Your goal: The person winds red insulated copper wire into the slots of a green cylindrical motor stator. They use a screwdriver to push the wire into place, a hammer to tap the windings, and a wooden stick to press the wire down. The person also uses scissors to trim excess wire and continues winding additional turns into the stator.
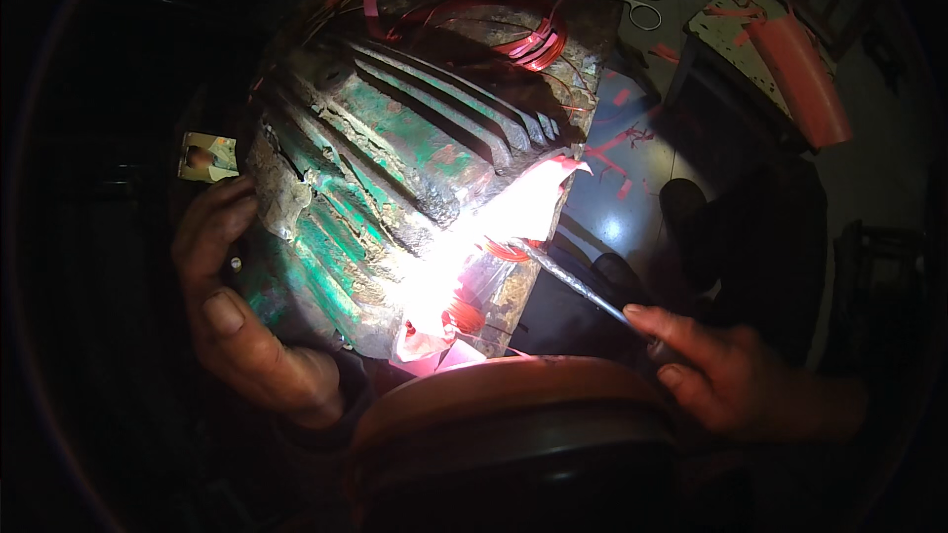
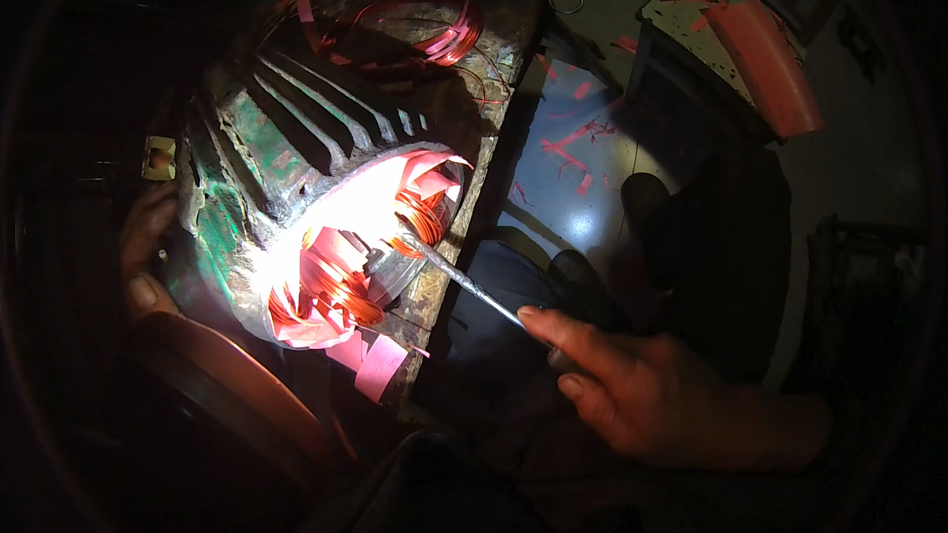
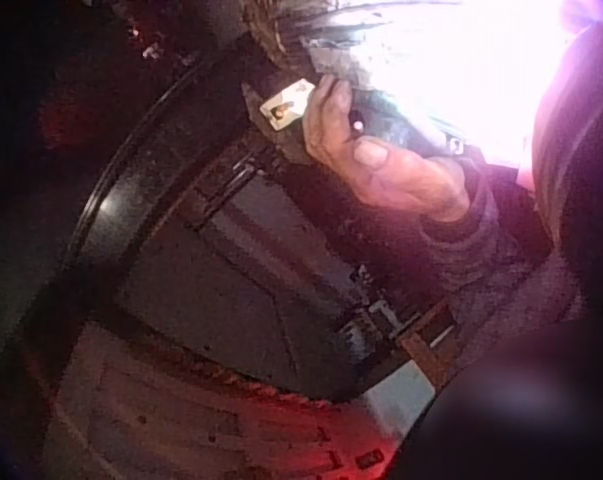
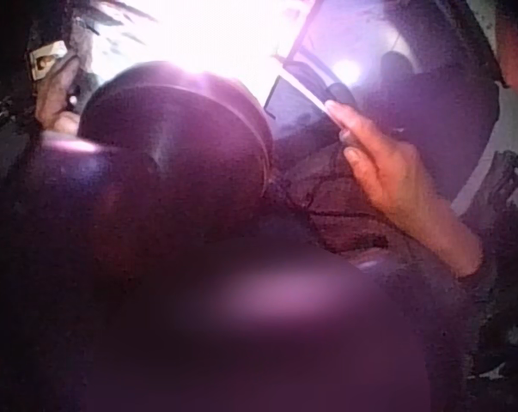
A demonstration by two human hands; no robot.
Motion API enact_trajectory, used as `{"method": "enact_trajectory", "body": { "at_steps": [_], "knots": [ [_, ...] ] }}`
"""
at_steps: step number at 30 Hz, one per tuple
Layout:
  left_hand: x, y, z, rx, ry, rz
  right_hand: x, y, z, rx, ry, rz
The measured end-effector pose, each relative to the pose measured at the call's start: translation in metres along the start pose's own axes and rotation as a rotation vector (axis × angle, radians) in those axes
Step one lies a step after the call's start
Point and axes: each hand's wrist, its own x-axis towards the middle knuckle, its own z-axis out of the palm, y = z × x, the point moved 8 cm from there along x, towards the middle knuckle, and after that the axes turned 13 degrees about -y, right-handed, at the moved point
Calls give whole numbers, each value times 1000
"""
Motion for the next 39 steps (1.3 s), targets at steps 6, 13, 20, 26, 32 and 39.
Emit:
{"method": "enact_trajectory", "body": {
  "at_steps": [6,13,20,26,32,39],
  "knots": [
    [1,1,0,-4,8,-1,1,1,-13,123,-123,162],
    [3,4,1,-7,25,2,13,26,-38,97,-249,368],
    [2,3,1,-13,45,12,11,41,-26,-56,-155,-38],
    [1,4,3,-29,68,27,15,41,-25,-34,-173,-47],
    [4,3,2,1,0,14,11,17,-35,164,-288,204],
    [5,5,2,8,-4,10,1,21,-14,238,-348,356]
  ]
}}
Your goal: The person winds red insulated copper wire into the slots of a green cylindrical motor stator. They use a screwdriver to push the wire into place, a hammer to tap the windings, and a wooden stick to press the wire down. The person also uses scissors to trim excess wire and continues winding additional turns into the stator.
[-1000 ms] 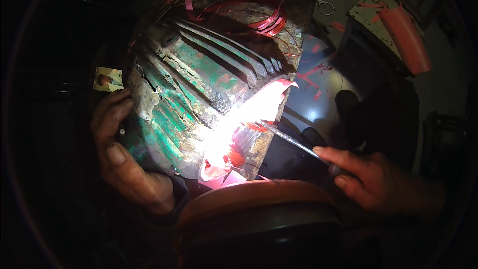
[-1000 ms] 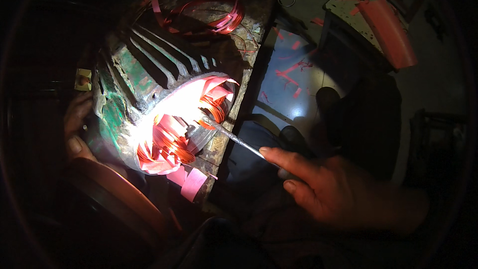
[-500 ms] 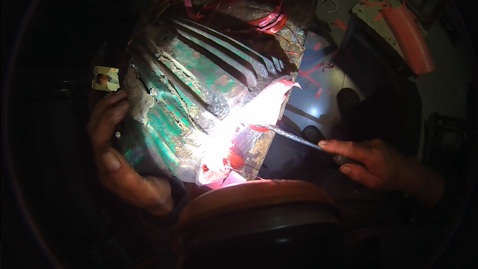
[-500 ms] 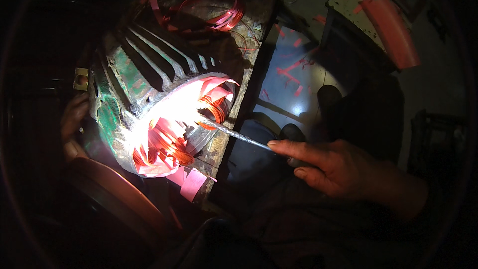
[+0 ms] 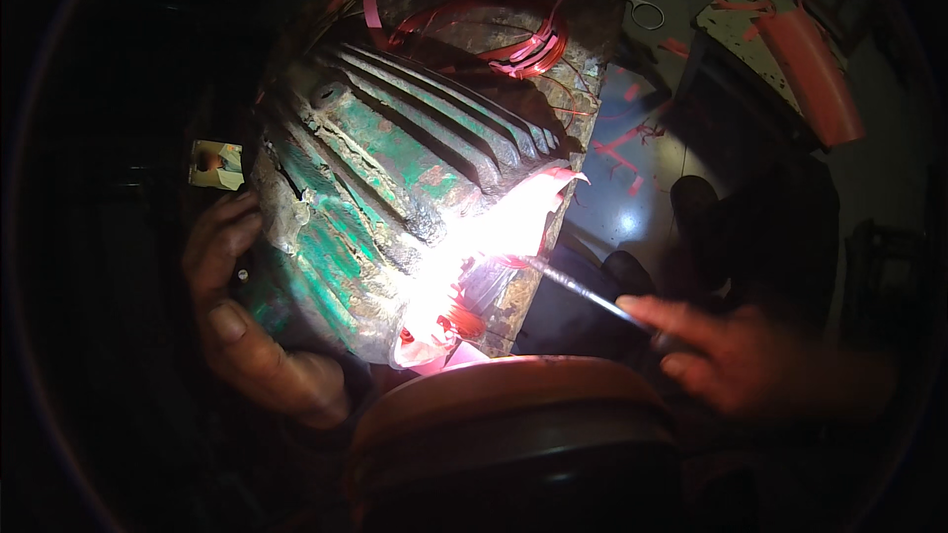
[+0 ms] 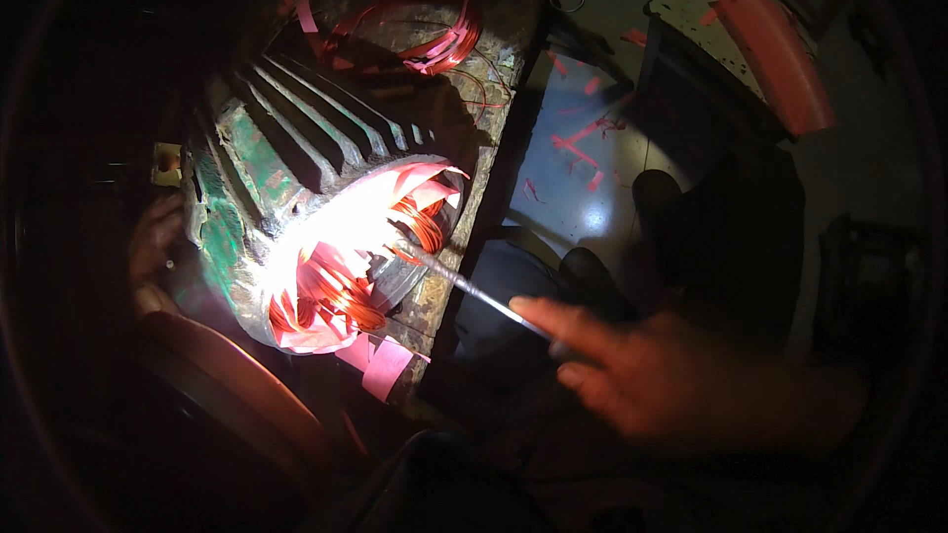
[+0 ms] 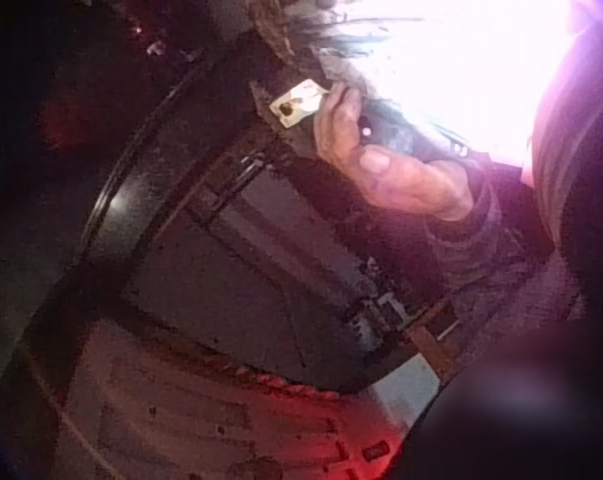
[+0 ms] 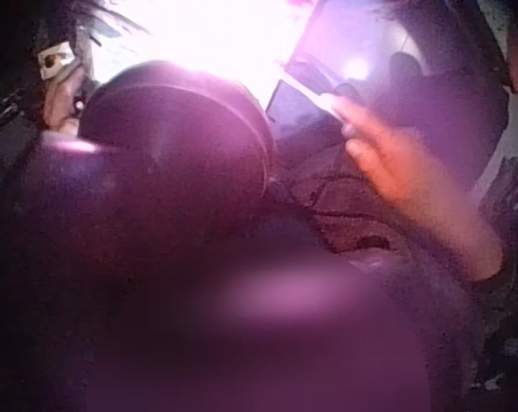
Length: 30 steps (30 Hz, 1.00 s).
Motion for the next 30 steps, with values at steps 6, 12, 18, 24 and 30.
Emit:
{"method": "enact_trajectory", "body": {
  "at_steps": [6,12,18,24,30],
  "knots": [
    [-2,2,0,12,0,-3,34,5,51,-363,511,-479],
    [-2,0,-1,22,0,-9,33,-14,47,-326,442,-371],
    [-5,0,-4,35,48,-36,6,-41,6,-94,91,-32],
    [4,5,-3,46,10,-18,7,-36,7,-164,77,-15],
    [-29,26,-27,429,209,42,-6,-30,15,-270,353,-308]
  ]
}}
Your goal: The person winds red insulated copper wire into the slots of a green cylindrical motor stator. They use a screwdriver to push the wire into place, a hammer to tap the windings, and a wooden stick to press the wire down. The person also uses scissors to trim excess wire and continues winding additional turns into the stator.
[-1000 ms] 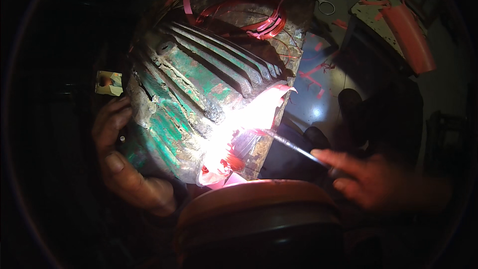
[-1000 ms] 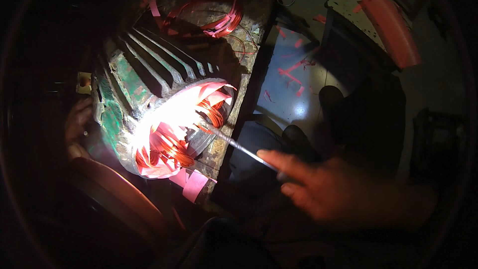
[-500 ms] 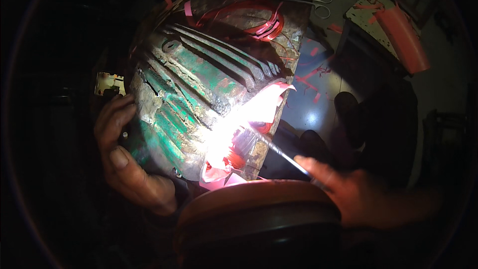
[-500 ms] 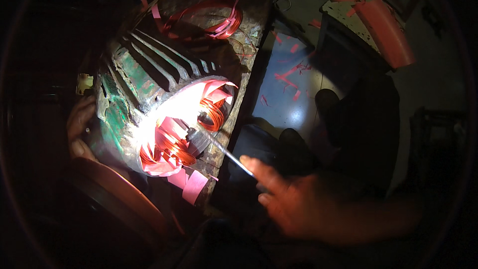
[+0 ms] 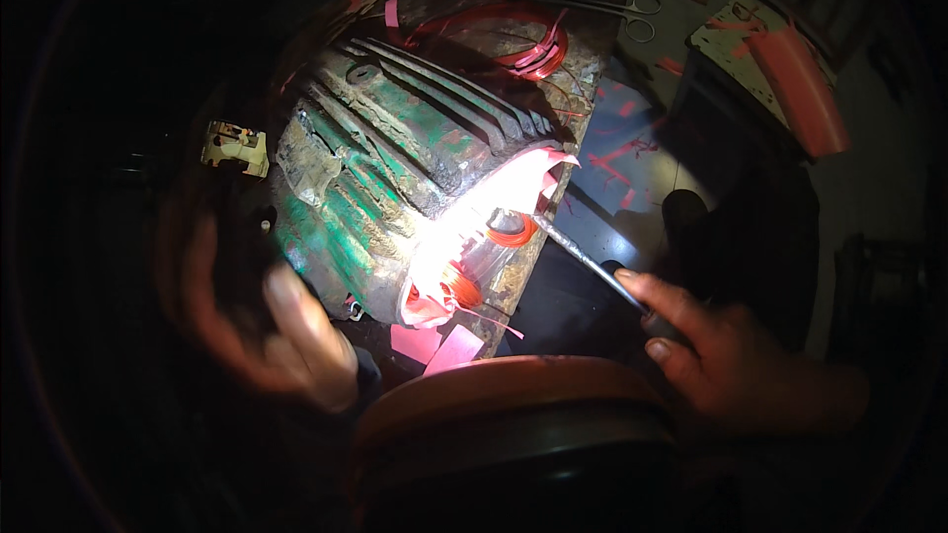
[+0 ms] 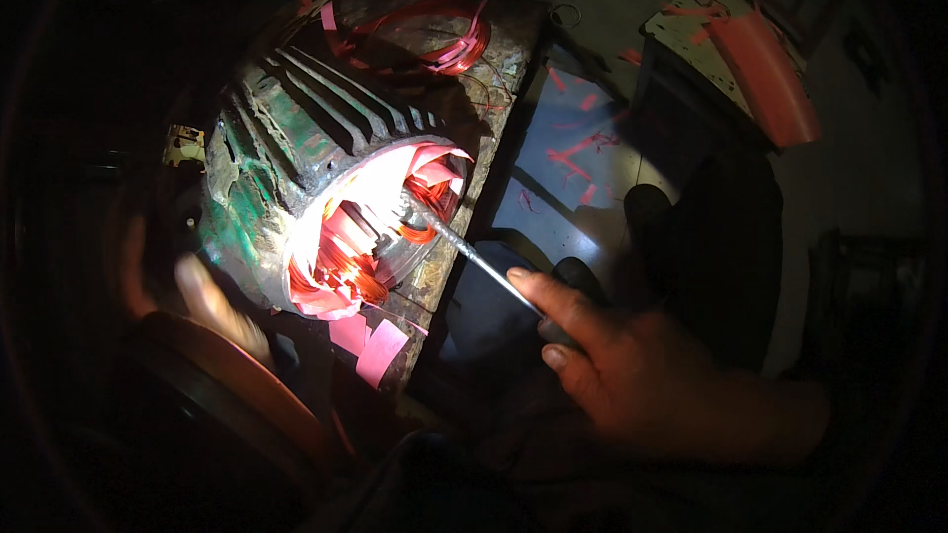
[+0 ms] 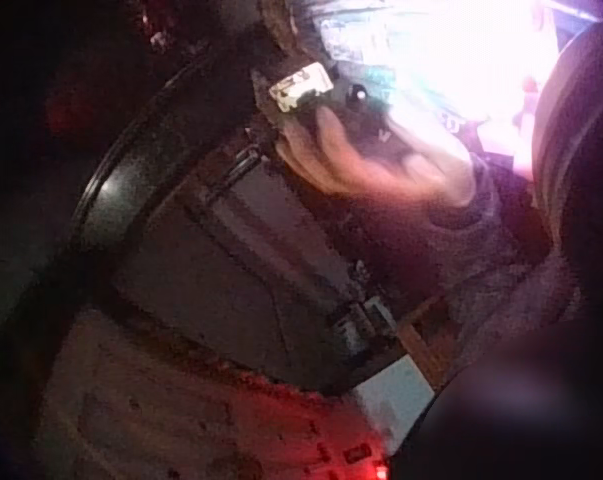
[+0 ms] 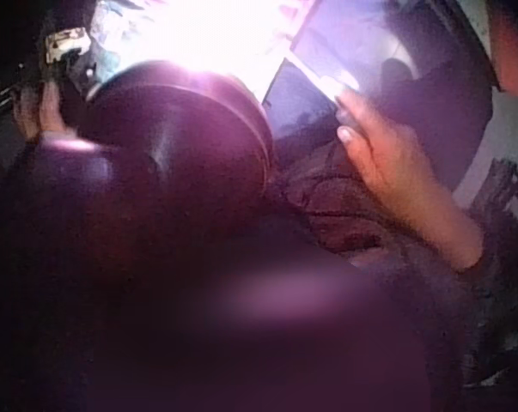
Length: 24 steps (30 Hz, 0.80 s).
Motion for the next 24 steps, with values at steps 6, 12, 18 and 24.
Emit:
{"method": "enact_trajectory", "body": {
  "at_steps": [6,12,18,24],
  "knots": [
    [-45,66,12,-336,-643,328,-5,8,-1,52,-113,78],
    [-62,112,76,-218,-719,-162,-3,11,-6,16,-89,131],
    [-68,114,99,-181,-1028,-384,-3,10,-14,52,-58,-1],
    [-74,110,105,-242,-982,-427,-2,10,-22,88,-126,17]
  ]
}}
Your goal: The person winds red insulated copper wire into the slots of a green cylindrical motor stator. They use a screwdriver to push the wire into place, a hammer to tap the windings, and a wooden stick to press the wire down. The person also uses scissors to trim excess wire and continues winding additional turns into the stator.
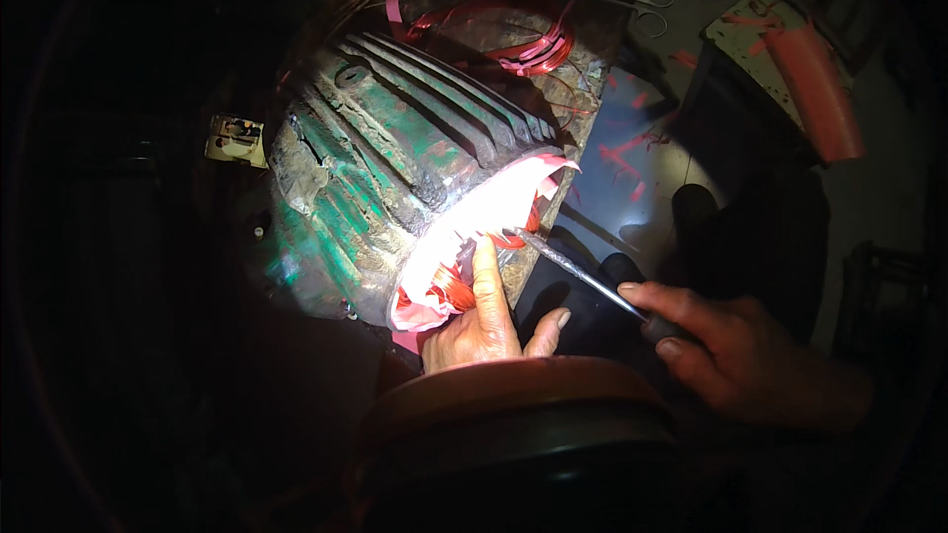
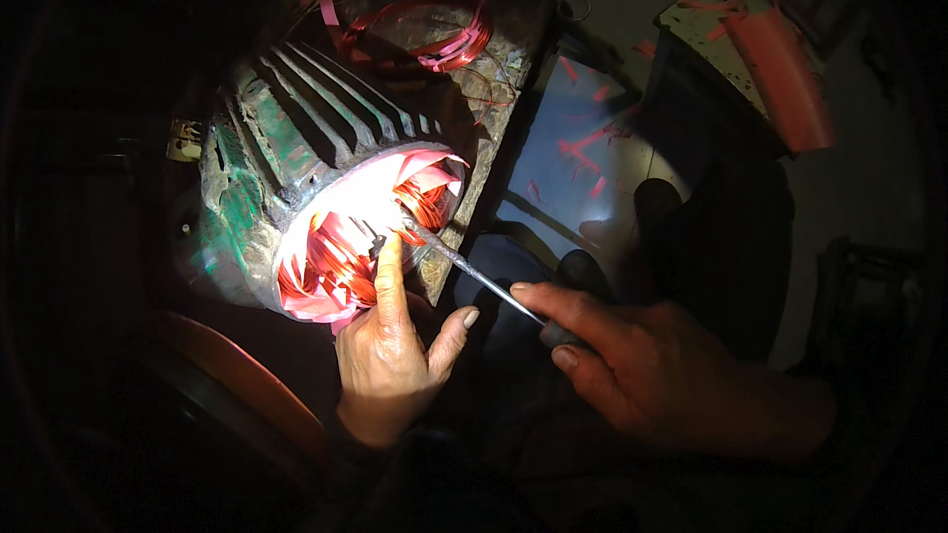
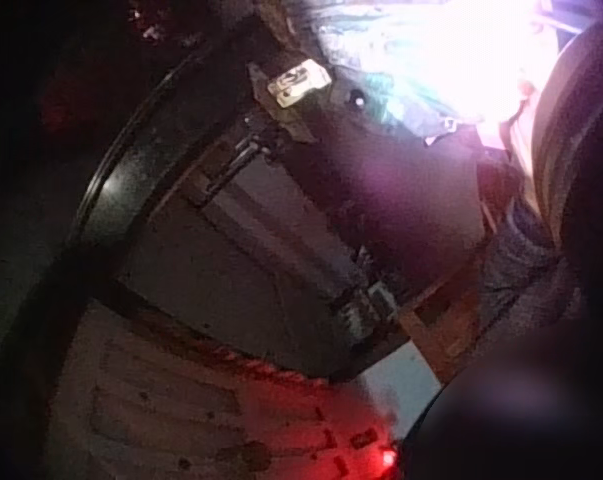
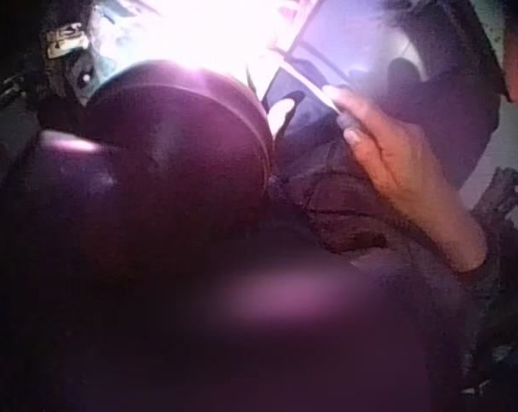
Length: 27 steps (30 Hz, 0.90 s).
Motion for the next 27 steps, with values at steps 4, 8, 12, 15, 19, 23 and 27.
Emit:
{"method": "enact_trajectory", "body": {
  "at_steps": [4,8,12,15,19,23,27],
  "knots": [
    [1,0,2,32,4,47,5,-7,-4,-89,39,-81],
    [3,0,1,63,70,116,5,-5,-4,-95,7,-75],
    [5,-2,3,146,95,171,3,-4,-4,-170,-9,-58],
    [5,-4,5,205,84,234,2,-6,-2,-313,5,-76],
    [3,-8,7,226,71,300,-1,-11,5,-632,54,-121],
    [2,-9,8,264,66,308,-3,-7,13,-684,52,-138],
    [3,-8,6,265,79,331,-1,0,16,-676,167,-144]
  ]
}}
